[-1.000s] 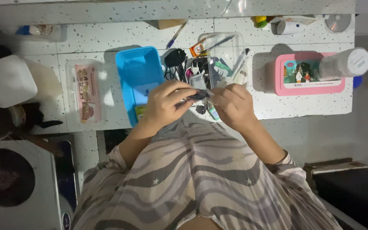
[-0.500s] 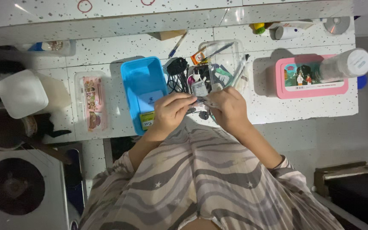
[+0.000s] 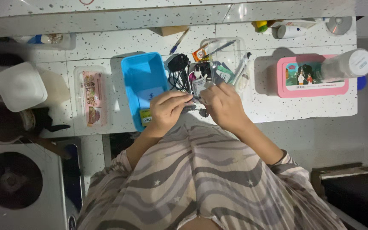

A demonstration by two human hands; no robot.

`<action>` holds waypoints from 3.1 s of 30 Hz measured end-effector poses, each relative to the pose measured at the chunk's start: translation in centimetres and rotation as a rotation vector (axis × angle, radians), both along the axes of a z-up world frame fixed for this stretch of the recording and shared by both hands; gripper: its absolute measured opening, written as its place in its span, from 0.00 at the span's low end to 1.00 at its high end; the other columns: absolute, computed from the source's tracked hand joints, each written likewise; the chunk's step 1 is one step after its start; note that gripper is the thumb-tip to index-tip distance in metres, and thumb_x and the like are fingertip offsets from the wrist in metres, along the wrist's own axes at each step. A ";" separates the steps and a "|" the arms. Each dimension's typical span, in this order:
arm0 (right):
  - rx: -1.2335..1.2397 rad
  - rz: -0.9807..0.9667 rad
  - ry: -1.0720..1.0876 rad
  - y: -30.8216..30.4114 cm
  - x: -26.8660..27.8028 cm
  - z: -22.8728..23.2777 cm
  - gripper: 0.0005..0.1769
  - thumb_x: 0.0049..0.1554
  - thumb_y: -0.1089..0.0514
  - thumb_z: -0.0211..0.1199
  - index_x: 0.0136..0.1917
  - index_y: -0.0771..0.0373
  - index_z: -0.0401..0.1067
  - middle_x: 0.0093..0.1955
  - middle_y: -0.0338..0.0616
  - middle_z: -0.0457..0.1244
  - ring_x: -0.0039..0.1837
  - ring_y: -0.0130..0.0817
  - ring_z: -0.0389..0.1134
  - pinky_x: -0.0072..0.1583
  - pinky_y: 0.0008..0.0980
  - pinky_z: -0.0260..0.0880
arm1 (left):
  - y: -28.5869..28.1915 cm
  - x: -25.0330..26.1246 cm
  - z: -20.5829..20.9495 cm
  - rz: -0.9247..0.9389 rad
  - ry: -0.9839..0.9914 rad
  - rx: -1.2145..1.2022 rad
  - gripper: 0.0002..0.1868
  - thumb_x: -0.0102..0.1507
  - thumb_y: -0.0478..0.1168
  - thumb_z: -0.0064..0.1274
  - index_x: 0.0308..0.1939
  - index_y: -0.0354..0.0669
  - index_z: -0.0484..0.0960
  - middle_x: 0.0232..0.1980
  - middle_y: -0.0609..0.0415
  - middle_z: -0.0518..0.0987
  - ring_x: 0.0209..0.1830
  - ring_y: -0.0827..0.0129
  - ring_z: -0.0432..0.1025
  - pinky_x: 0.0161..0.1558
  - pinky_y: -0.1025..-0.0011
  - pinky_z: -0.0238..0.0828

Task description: The person wipes several small items with a cloth and places them into a blue plastic container. Items handled include a blue card, a black rectangular object, a yellow packet, a foil-wrapped item, and a white box. The person uses a cloth to wipe each item before placing it in the container.

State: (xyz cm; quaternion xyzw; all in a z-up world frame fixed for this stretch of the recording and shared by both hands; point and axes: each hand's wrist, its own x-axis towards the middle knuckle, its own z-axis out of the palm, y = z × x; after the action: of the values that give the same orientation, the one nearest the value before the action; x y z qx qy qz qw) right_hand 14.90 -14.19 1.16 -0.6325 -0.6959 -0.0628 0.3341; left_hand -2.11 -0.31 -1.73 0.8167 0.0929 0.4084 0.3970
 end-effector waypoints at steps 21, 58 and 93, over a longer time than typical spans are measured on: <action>0.295 -0.148 0.869 1.3 -2.3 -5.3 0.17 0.70 0.58 0.53 0.68 0.65 0.58 0.65 0.51 0.57 0.63 0.36 0.60 0.65 0.36 0.63 | -2.0 1.5 -2.3 0.296 -0.197 -0.181 0.07 0.64 0.27 0.61 0.45 0.35 0.81 0.45 0.49 0.82 0.42 0.65 0.77 0.44 0.72 0.72; -0.005 -0.160 1.057 -1.1 3.5 -5.8 0.26 0.59 0.61 0.72 0.65 0.66 0.61 0.54 0.44 0.66 0.56 0.26 0.68 0.57 0.26 0.70 | -3.7 6.8 -3.9 0.313 0.006 -0.595 0.10 0.67 0.37 0.63 0.49 0.35 0.84 0.39 0.58 0.81 0.35 0.81 0.70 0.36 0.79 0.67; -0.191 -0.101 1.574 -1.5 -0.6 -7.8 0.10 0.64 0.66 0.61 0.60 0.66 0.69 0.52 0.39 0.67 0.49 0.23 0.69 0.45 0.26 0.72 | -4.9 1.3 -8.2 0.096 -0.117 -0.942 0.12 0.71 0.35 0.57 0.57 0.35 0.76 0.46 0.58 0.78 0.44 0.81 0.71 0.45 0.79 0.68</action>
State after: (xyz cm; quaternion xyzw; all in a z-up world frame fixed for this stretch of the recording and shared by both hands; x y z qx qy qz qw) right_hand 14.28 -15.66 -6.69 -0.5479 -0.2283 0.4476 0.6688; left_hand -0.81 -5.20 -9.92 0.5183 0.2831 0.3852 0.7091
